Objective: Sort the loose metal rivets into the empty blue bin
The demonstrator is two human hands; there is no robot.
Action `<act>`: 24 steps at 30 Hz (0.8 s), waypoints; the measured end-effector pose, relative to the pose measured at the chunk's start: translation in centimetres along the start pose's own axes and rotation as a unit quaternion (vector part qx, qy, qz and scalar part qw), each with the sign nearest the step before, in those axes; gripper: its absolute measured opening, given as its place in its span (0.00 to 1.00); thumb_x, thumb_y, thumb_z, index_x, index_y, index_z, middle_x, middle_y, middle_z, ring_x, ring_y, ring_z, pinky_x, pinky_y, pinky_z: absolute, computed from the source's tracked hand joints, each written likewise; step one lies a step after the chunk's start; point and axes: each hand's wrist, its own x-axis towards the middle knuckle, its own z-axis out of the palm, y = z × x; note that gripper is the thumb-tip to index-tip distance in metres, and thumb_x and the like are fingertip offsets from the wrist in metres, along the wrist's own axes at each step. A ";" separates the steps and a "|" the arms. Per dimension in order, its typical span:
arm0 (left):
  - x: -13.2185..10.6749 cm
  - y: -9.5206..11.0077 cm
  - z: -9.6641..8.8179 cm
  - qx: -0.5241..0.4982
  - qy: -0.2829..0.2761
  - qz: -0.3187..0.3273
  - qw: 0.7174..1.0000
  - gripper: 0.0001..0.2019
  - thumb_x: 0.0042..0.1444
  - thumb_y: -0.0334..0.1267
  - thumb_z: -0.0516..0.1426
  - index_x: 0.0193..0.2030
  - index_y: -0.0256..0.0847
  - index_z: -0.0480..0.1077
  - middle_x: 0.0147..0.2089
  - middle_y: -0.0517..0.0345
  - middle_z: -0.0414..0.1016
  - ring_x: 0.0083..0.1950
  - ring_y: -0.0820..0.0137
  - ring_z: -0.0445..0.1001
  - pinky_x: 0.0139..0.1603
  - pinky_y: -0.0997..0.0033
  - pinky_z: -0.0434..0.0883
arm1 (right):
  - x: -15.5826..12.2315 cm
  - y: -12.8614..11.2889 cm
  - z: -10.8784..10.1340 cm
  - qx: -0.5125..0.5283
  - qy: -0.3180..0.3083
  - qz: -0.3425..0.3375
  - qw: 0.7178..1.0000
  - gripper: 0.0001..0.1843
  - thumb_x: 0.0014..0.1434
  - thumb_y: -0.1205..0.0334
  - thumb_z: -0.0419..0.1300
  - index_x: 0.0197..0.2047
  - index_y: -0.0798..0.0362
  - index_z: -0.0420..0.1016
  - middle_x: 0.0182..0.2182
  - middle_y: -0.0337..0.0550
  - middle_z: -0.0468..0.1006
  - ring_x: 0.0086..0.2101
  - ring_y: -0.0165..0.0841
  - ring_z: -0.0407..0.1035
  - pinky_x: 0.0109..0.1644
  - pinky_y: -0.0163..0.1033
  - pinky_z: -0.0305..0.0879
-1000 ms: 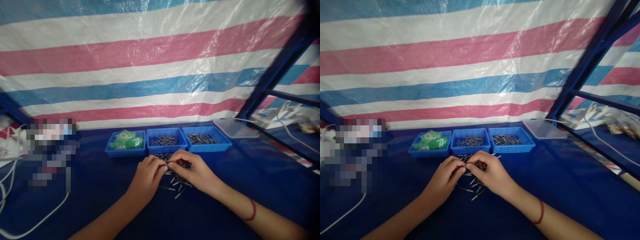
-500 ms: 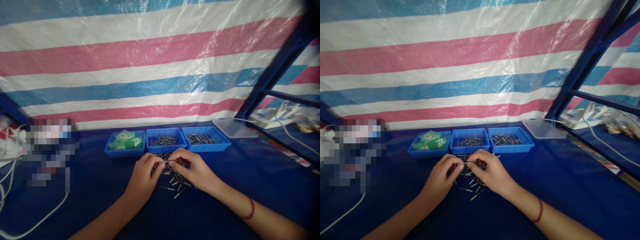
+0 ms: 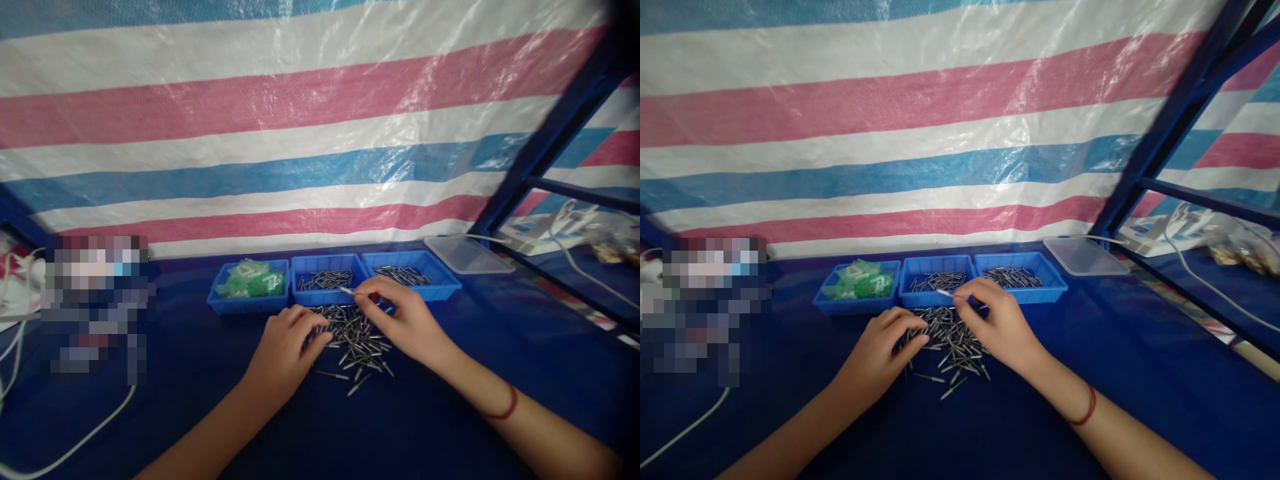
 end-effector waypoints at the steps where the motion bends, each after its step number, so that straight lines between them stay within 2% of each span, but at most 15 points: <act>1: 0.0 -0.1 -0.1 0.016 -0.020 0.011 1.000 0.07 0.62 0.40 0.54 0.44 0.46 0.71 0.43 0.60 0.73 0.46 0.66 0.69 0.45 0.64 0.61 | 0.3 0.5 -0.7 -0.027 0.034 0.010 0.999 0.06 0.60 0.62 0.56 0.33 0.51 0.73 0.31 0.41 0.75 0.33 0.33 0.68 0.39 0.38 0.63; 4: 0.0 -0.3 -0.3 0.065 -0.068 0.036 0.995 0.07 0.62 0.39 0.54 0.43 0.46 0.72 0.44 0.59 0.73 0.45 0.65 0.69 0.43 0.64 0.60 | 1.2 2.1 -2.8 -0.117 0.121 0.047 0.985 0.07 0.58 0.60 0.56 0.32 0.52 0.74 0.30 0.41 0.75 0.30 0.33 0.67 0.37 0.39 0.62; 6: -0.1 -0.3 -0.2 0.094 -0.082 0.039 0.991 0.07 0.61 0.38 0.54 0.43 0.45 0.72 0.44 0.57 0.73 0.45 0.64 0.69 0.42 0.64 0.60 | 1.6 3.3 -4.0 -0.182 0.150 0.069 0.969 0.07 0.57 0.61 0.56 0.32 0.52 0.74 0.29 0.42 0.76 0.29 0.35 0.67 0.38 0.40 0.62; 10: -0.2 -0.3 0.1 0.130 -0.091 0.036 0.987 0.06 0.61 0.36 0.54 0.40 0.44 0.73 0.43 0.56 0.72 0.44 0.64 0.68 0.40 0.64 0.59 | 1.8 5.1 -5.1 -0.303 0.140 0.077 0.940 0.09 0.56 0.59 0.56 0.34 0.53 0.76 0.31 0.46 0.78 0.33 0.40 0.68 0.41 0.45 0.62; 13: -0.2 -0.3 0.3 0.138 -0.086 0.035 0.986 0.07 0.62 0.35 0.52 0.38 0.43 0.72 0.43 0.56 0.72 0.44 0.64 0.68 0.40 0.65 0.59 | 1.7 4.6 -4.4 -0.306 0.130 0.042 0.942 0.09 0.58 0.60 0.55 0.35 0.53 0.75 0.33 0.47 0.77 0.36 0.42 0.69 0.43 0.47 0.61; 15: -0.1 -0.3 0.2 0.135 -0.075 0.036 0.987 0.07 0.63 0.34 0.52 0.39 0.43 0.71 0.43 0.56 0.72 0.44 0.65 0.68 0.41 0.64 0.59 | 1.4 3.2 -3.3 -0.251 0.085 -0.011 0.964 0.08 0.59 0.62 0.54 0.34 0.52 0.74 0.32 0.45 0.77 0.36 0.40 0.69 0.43 0.45 0.61; 17: 0.1 -0.3 0.1 0.119 -0.066 0.037 0.990 0.07 0.64 0.34 0.51 0.41 0.44 0.71 0.43 0.57 0.73 0.44 0.65 0.69 0.43 0.64 0.60 | 0.9 1.3 -2.0 -0.176 -0.001 -0.069 0.982 0.07 0.60 0.63 0.54 0.33 0.51 0.73 0.30 0.43 0.76 0.34 0.37 0.69 0.42 0.44 0.62; 20: 0.2 -0.2 0.1 0.062 -0.045 0.039 0.996 0.08 0.64 0.34 0.50 0.41 0.44 0.70 0.42 0.59 0.74 0.45 0.66 0.70 0.45 0.65 0.61 | -0.1 -1.0 -0.1 -0.108 -0.139 -0.120 0.977 0.05 0.59 0.64 0.56 0.34 0.51 0.73 0.30 0.42 0.76 0.33 0.35 0.68 0.42 0.43 0.62; 22: 0.2 -0.1 0.2 0.009 -0.017 0.028 0.999 0.07 0.63 0.34 0.51 0.40 0.43 0.70 0.41 0.59 0.75 0.44 0.67 0.71 0.45 0.66 0.62 | -0.7 -1.7 0.8 -0.094 -0.181 -0.123 0.971 0.06 0.59 0.66 0.55 0.34 0.52 0.74 0.30 0.42 0.76 0.33 0.35 0.67 0.40 0.42 0.61; 24: 0.2 0.1 0.4 -0.051 0.014 0.002 0.999 0.04 0.61 0.34 0.53 0.39 0.43 0.70 0.39 0.59 0.75 0.42 0.68 0.72 0.44 0.69 0.65 | -1.0 -1.8 1.3 -0.085 -0.189 -0.112 0.972 0.08 0.60 0.67 0.54 0.33 0.53 0.73 0.29 0.43 0.75 0.34 0.34 0.67 0.39 0.41 0.61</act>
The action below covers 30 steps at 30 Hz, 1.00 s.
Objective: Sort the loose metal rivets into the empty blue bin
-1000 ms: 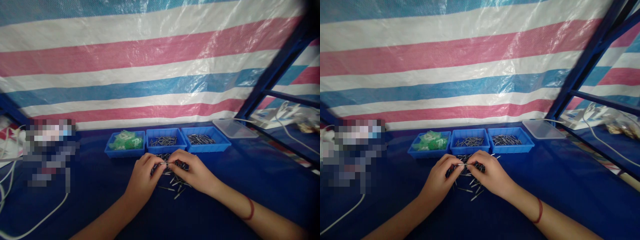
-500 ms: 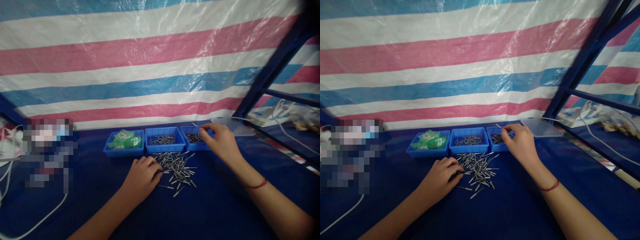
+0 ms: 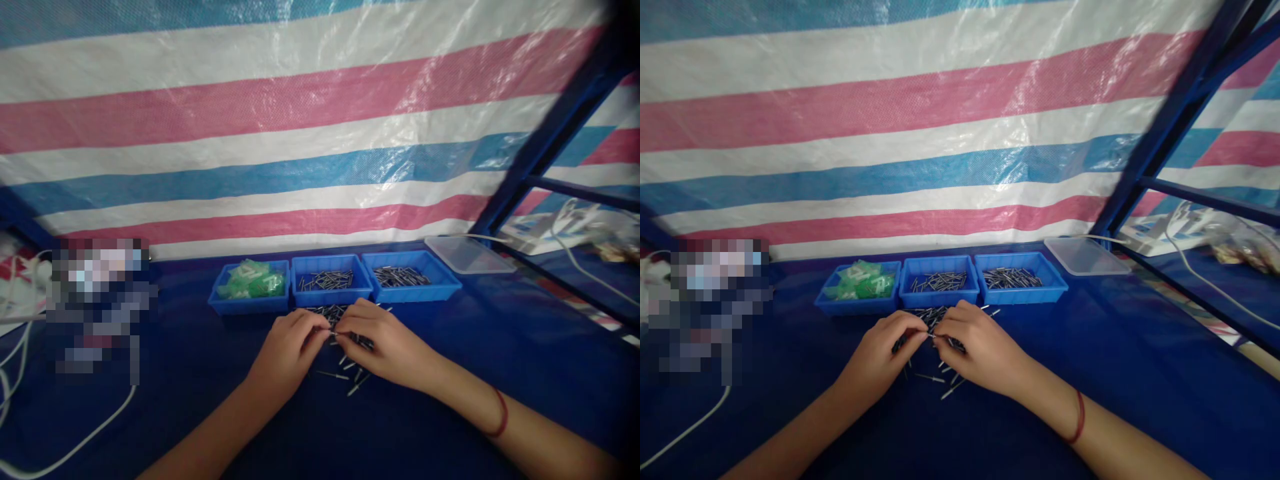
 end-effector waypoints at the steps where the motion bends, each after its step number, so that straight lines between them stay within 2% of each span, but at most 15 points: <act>1: 0.0 0.1 0.1 -0.031 0.018 -0.015 0.999 0.04 0.60 0.34 0.55 0.39 0.42 0.70 0.39 0.59 0.75 0.40 0.68 0.73 0.42 0.70 0.66 | 0.0 0.1 0.1 0.008 0.003 0.005 1.000 0.08 0.61 0.67 0.53 0.33 0.53 0.73 0.29 0.43 0.75 0.34 0.34 0.67 0.39 0.41 0.62; 5: -0.1 0.3 0.6 -0.131 0.062 -0.062 0.987 0.07 0.56 0.35 0.58 0.42 0.42 0.69 0.37 0.60 0.76 0.36 0.70 0.74 0.39 0.72 0.69 | -0.1 0.3 0.1 0.049 0.015 0.017 0.999 0.08 0.61 0.66 0.54 0.33 0.52 0.74 0.29 0.43 0.75 0.33 0.34 0.67 0.38 0.40 0.62; 11: 0.0 0.5 0.5 -0.145 0.038 -0.100 0.984 0.05 0.56 0.38 0.57 0.37 0.41 0.72 0.33 0.60 0.76 0.33 0.70 0.73 0.35 0.73 0.68 | 0.0 -0.3 0.0 0.088 0.012 0.021 0.996 0.09 0.63 0.64 0.53 0.34 0.51 0.74 0.30 0.43 0.76 0.33 0.33 0.68 0.40 0.41 0.62; 19: 0.0 0.7 0.4 -0.159 0.039 -0.096 0.982 0.05 0.57 0.38 0.57 0.34 0.40 0.72 0.32 0.60 0.76 0.32 0.71 0.72 0.33 0.74 0.67 | 0.0 -0.4 0.0 0.108 0.021 0.027 0.994 0.07 0.61 0.65 0.54 0.35 0.51 0.74 0.30 0.42 0.76 0.33 0.33 0.69 0.39 0.40 0.63; 23: 0.0 0.7 0.4 -0.161 0.038 -0.086 0.982 0.05 0.57 0.37 0.57 0.34 0.40 0.72 0.33 0.60 0.76 0.32 0.71 0.72 0.34 0.74 0.67 | -0.1 -0.1 0.3 0.118 0.045 0.039 0.991 0.05 0.60 0.66 0.56 0.35 0.50 0.74 0.30 0.42 0.76 0.33 0.33 0.69 0.39 0.40 0.64; 30: -0.2 0.4 0.2 -0.122 0.029 -0.058 0.990 0.05 0.59 0.37 0.55 0.38 0.40 0.72 0.37 0.58 0.76 0.37 0.70 0.73 0.39 0.72 0.68 | -0.5 0.2 0.5 0.135 0.085 0.063 0.985 0.07 0.61 0.60 0.56 0.35 0.49 0.74 0.31 0.43 0.77 0.34 0.35 0.70 0.38 0.40 0.66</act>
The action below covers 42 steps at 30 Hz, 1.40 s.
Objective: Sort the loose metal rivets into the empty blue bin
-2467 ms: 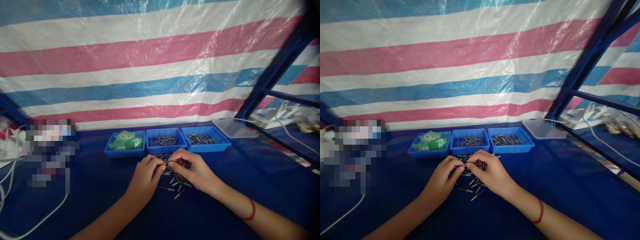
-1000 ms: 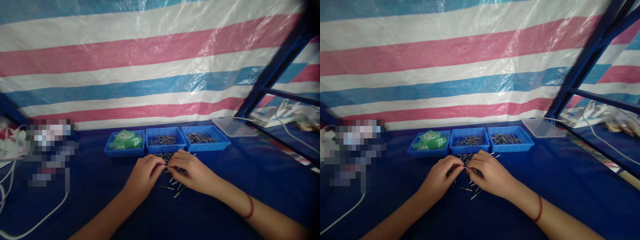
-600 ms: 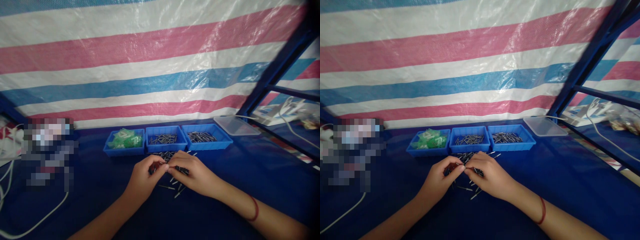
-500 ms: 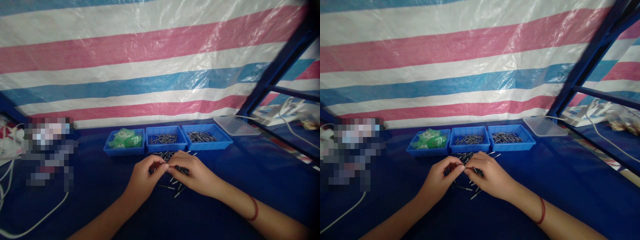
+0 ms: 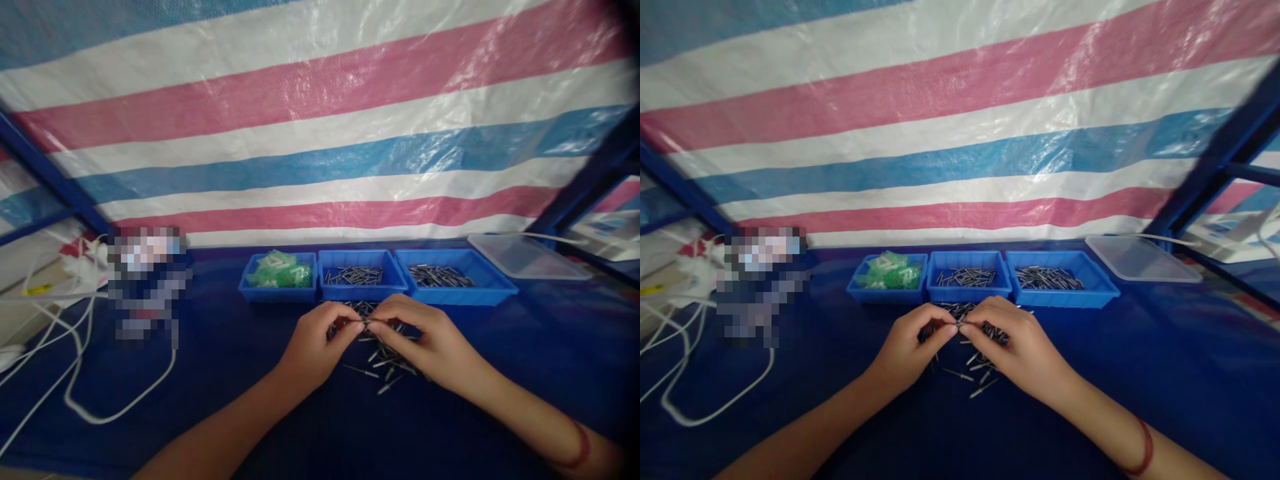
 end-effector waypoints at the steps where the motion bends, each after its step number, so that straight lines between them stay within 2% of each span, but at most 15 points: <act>1: -0.1 -0.1 0.0 0.017 -0.015 0.006 1.000 0.06 0.59 0.37 0.55 0.39 0.40 0.72 0.37 0.57 0.76 0.38 0.69 0.73 0.40 0.71 0.68 | 0.0 0.1 -0.1 -0.002 0.003 0.002 1.000 0.07 0.61 0.59 0.56 0.35 0.49 0.74 0.31 0.43 0.76 0.34 0.35 0.70 0.38 0.40 0.66; 3: -0.3 -0.2 -0.1 0.062 -0.039 0.026 0.997 0.08 0.59 0.39 0.56 0.43 0.41 0.71 0.40 0.56 0.76 0.42 0.67 0.72 0.44 0.69 0.67 | 0.2 0.4 -0.7 -0.017 0.023 0.008 1.000 0.08 0.61 0.58 0.56 0.33 0.49 0.73 0.30 0.42 0.76 0.33 0.35 0.70 0.38 0.41 0.65; 6: -0.5 -0.3 -0.2 0.131 -0.076 0.063 0.986 0.13 0.60 0.43 0.56 0.49 0.43 0.70 0.45 0.55 0.75 0.48 0.64 0.70 0.48 0.64 0.65 | 0.5 1.6 -2.8 -0.082 0.110 0.044 0.990 0.09 0.60 0.55 0.56 0.33 0.49 0.73 0.31 0.43 0.76 0.32 0.37 0.69 0.37 0.41 0.63; 8: -0.7 -0.3 -0.3 0.170 -0.095 0.078 0.978 0.14 0.60 0.44 0.55 0.51 0.44 0.69 0.49 0.54 0.73 0.50 0.62 0.68 0.49 0.63 0.64 | 0.6 2.9 -4.7 -0.148 0.178 0.096 0.968 0.10 0.60 0.53 0.56 0.35 0.48 0.73 0.32 0.44 0.77 0.31 0.38 0.69 0.33 0.42 0.62; 10: -0.8 -0.5 -0.3 0.199 -0.106 0.086 0.970 0.15 0.60 0.45 0.55 0.52 0.45 0.70 0.51 0.53 0.71 0.51 0.61 0.66 0.49 0.62 0.64 | 0.6 4.5 -6.6 -0.219 0.214 0.144 0.941 0.11 0.60 0.51 0.54 0.35 0.48 0.73 0.31 0.46 0.76 0.29 0.41 0.69 0.31 0.44 0.60; 14: -0.9 -1.0 -0.2 0.235 -0.110 0.091 0.961 0.13 0.60 0.43 0.55 0.51 0.47 0.71 0.51 0.55 0.71 0.50 0.61 0.66 0.47 0.62 0.63 | 0.1 7.8 -8.6 -0.385 0.190 0.143 0.892 0.10 0.59 0.52 0.54 0.30 0.46 0.71 0.23 0.45 0.73 0.24 0.44 0.68 0.26 0.43 0.55; 16: -0.9 -1.2 -0.1 0.247 -0.112 0.094 0.958 0.11 0.61 0.41 0.55 0.49 0.47 0.72 0.49 0.57 0.72 0.50 0.62 0.66 0.46 0.62 0.63 | 0.0 8.9 -8.6 -0.465 0.166 0.118 0.861 0.10 0.58 0.52 0.55 0.29 0.45 0.72 0.20 0.45 0.72 0.22 0.44 0.66 0.23 0.41 0.49; 18: -0.9 -1.2 -0.1 0.257 -0.114 0.095 0.955 0.09 0.61 0.39 0.55 0.46 0.47 0.73 0.48 0.58 0.72 0.49 0.63 0.66 0.44 0.63 0.62 | 0.0 9.1 -8.1 -0.502 0.157 0.102 0.844 0.10 0.57 0.52 0.56 0.30 0.45 0.74 0.21 0.46 0.73 0.22 0.44 0.67 0.23 0.40 0.46; 20: -0.9 -1.2 -0.2 0.267 -0.115 0.096 0.952 0.07 0.62 0.38 0.54 0.42 0.46 0.74 0.46 0.59 0.72 0.48 0.64 0.66 0.43 0.63 0.61 | 0.3 8.5 -7.5 -0.486 0.154 0.089 0.856 0.10 0.58 0.53 0.55 0.32 0.47 0.74 0.25 0.48 0.76 0.26 0.46 0.69 0.25 0.42 0.50; 24: -0.9 -1.0 -0.1 0.285 -0.122 0.098 0.946 0.08 0.63 0.37 0.53 0.40 0.45 0.74 0.44 0.59 0.73 0.46 0.65 0.66 0.41 0.64 0.59 | 0.9 5.8 -6.1 -0.374 0.120 0.024 0.919 0.11 0.61 0.56 0.53 0.34 0.50 0.74 0.31 0.50 0.78 0.33 0.47 0.70 0.37 0.49 0.61; 28: -0.9 -0.8 0.1 0.288 -0.114 0.092 0.946 0.09 0.62 0.43 0.53 0.44 0.46 0.72 0.45 0.58 0.71 0.46 0.64 0.66 0.42 0.65 0.59 | 0.9 3.1 -4.2 -0.281 0.024 -0.038 0.959 0.11 0.63 0.59 0.52 0.34 0.52 0.73 0.34 0.47 0.77 0.36 0.41 0.70 0.42 0.47 0.63; 31: -0.9 -0.7 0.3 0.289 -0.108 0.092 0.947 0.12 0.60 0.48 0.54 0.48 0.49 0.70 0.46 0.59 0.70 0.46 0.64 0.66 0.42 0.64 0.59 | 0.5 1.8 -2.7 -0.243 -0.091 -0.075 0.963 0.10 0.63 0.59 0.53 0.36 0.52 0.73 0.32 0.45 0.75 0.35 0.37 0.69 0.41 0.43 0.63; 34: -0.9 -0.6 0.6 0.294 -0.113 0.094 0.944 0.10 0.61 0.47 0.54 0.44 0.50 0.71 0.44 0.61 0.70 0.45 0.65 0.65 0.42 0.64 0.59 | 0.1 1.2 -1.6 -0.239 -0.178 -0.072 0.952 0.06 0.61 0.60 0.56 0.37 0.51 0.73 0.31 0.42 0.74 0.34 0.36 0.68 0.38 0.41 0.63; 37: -0.9 -0.6 0.8 0.298 -0.115 0.096 0.943 0.08 0.62 0.45 0.53 0.42 0.49 0.72 0.44 0.62 0.71 0.45 0.65 0.65 0.41 0.64 0.58 | 0.0 1.1 -1.0 -0.233 -0.205 -0.059 0.949 0.04 0.59 0.62 0.58 0.38 0.50 0.73 0.32 0.42 0.73 0.34 0.36 0.68 0.37 0.40 0.63; 42: -1.0 -0.8 1.0 0.309 -0.112 0.100 0.939 0.08 0.65 0.40 0.50 0.41 0.45 0.70 0.44 0.60 0.72 0.46 0.65 0.65 0.42 0.63 0.57 | 0.1 1.2 -0.8 -0.230 -0.199 -0.054 0.951 0.03 0.60 0.64 0.58 0.38 0.50 0.72 0.32 0.41 0.73 0.35 0.35 0.68 0.38 0.39 0.63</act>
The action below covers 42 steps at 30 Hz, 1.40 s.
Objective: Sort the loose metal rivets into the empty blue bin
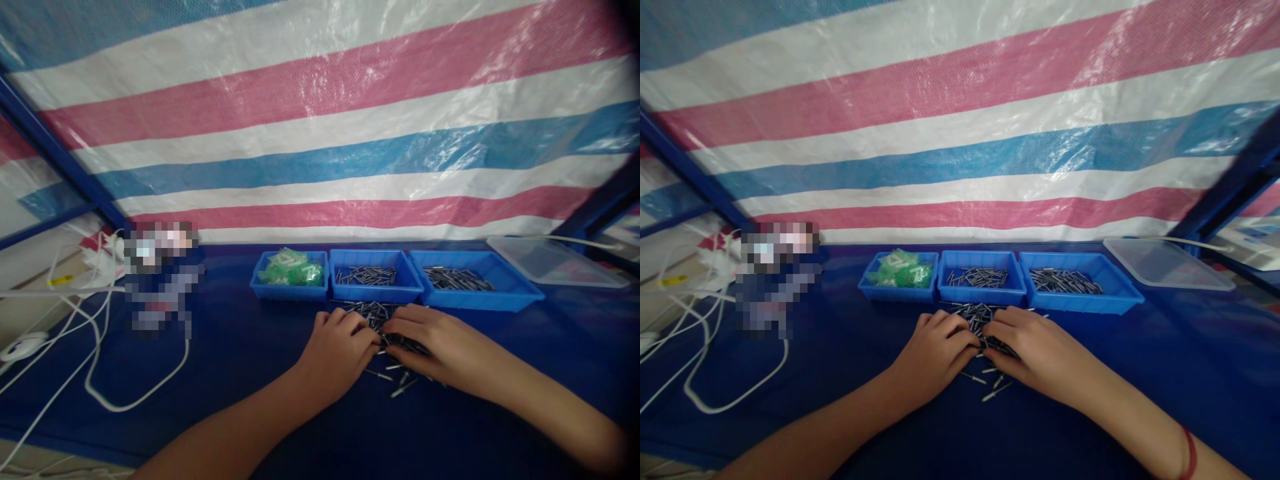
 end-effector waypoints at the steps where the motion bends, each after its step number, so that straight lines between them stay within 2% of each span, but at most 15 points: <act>1: 0.0 -0.1 0.1 0.002 0.001 -0.001 1.000 0.08 0.65 0.39 0.50 0.41 0.45 0.70 0.44 0.60 0.72 0.47 0.65 0.65 0.43 0.63 0.57 | 0.0 -0.1 0.0 0.000 0.004 0.000 1.000 0.03 0.59 0.65 0.58 0.38 0.51 0.73 0.32 0.41 0.74 0.34 0.35 0.68 0.37 0.39 0.63; 6: 0.2 -0.2 0.1 -0.011 0.013 -0.009 1.000 0.07 0.65 0.38 0.50 0.41 0.44 0.69 0.42 0.61 0.73 0.46 0.66 0.66 0.44 0.62 0.57 | 0.1 -0.5 0.2 0.009 0.021 0.000 1.000 0.05 0.58 0.66 0.58 0.40 0.51 0.73 0.32 0.41 0.74 0.35 0.36 0.68 0.38 0.41 0.63; 13: 0.2 -0.1 -0.8 -0.098 0.052 -0.029 0.993 0.08 0.66 0.37 0.49 0.43 0.43 0.69 0.43 0.62 0.74 0.46 0.68 0.68 0.46 0.65 0.59 | 0.3 -0.6 0.2 0.063 0.073 -0.011 0.995 0.07 0.62 0.65 0.54 0.37 0.51 0.74 0.32 0.43 0.75 0.34 0.35 0.69 0.39 0.41 0.64; 18: 0.1 -0.2 -0.6 -0.120 0.073 -0.038 0.989 0.09 0.66 0.38 0.49 0.46 0.43 0.69 0.44 0.61 0.75 0.46 0.68 0.69 0.46 0.66 0.60 | 0.3 -1.0 0.1 0.153 0.131 0.016 0.979 0.08 0.63 0.63 0.53 0.36 0.51 0.73 0.33 0.44 0.75 0.36 0.33 0.69 0.40 0.39 0.65; 21: 0.1 -0.3 -0.6 -0.128 0.081 -0.031 0.988 0.08 0.65 0.38 0.50 0.44 0.43 0.70 0.43 0.62 0.75 0.45 0.69 0.70 0.45 0.67 0.60 | 0.4 -1.4 0.2 0.202 0.155 0.037 0.966 0.07 0.63 0.62 0.54 0.36 0.51 0.73 0.32 0.42 0.75 0.34 0.32 0.70 0.39 0.38 0.65; 27: 0.1 0.0 -0.9 -0.134 0.062 -0.030 0.989 0.09 0.66 0.38 0.49 0.38 0.41 0.69 0.39 0.61 0.75 0.42 0.70 0.69 0.42 0.68 0.60 | 0.3 -1.4 0.6 0.241 0.166 0.077 0.953 0.07 0.62 0.59 0.56 0.35 0.52 0.73 0.29 0.41 0.74 0.29 0.30 0.67 0.33 0.36 0.63; 35: 0.0 0.3 -1.0 -0.138 0.044 0.002 0.989 0.09 0.65 0.37 0.49 0.38 0.40 0.69 0.39 0.60 0.75 0.43 0.69 0.68 0.43 0.69 0.60 | 0.3 -1.5 0.5 0.227 0.179 0.068 0.955 0.07 0.62 0.60 0.55 0.34 0.52 0.72 0.28 0.41 0.73 0.28 0.30 0.66 0.30 0.35 0.63; 42: 0.2 0.1 -1.0 -0.130 0.042 -0.001 0.991 0.08 0.64 0.38 0.50 0.38 0.40 0.68 0.40 0.59 0.74 0.43 0.68 0.68 0.42 0.69 0.61 | 0.3 -1.6 0.6 0.231 0.179 0.061 0.954 0.07 0.61 0.60 0.56 0.34 0.52 0.72 0.28 0.41 0.73 0.28 0.30 0.66 0.32 0.36 0.64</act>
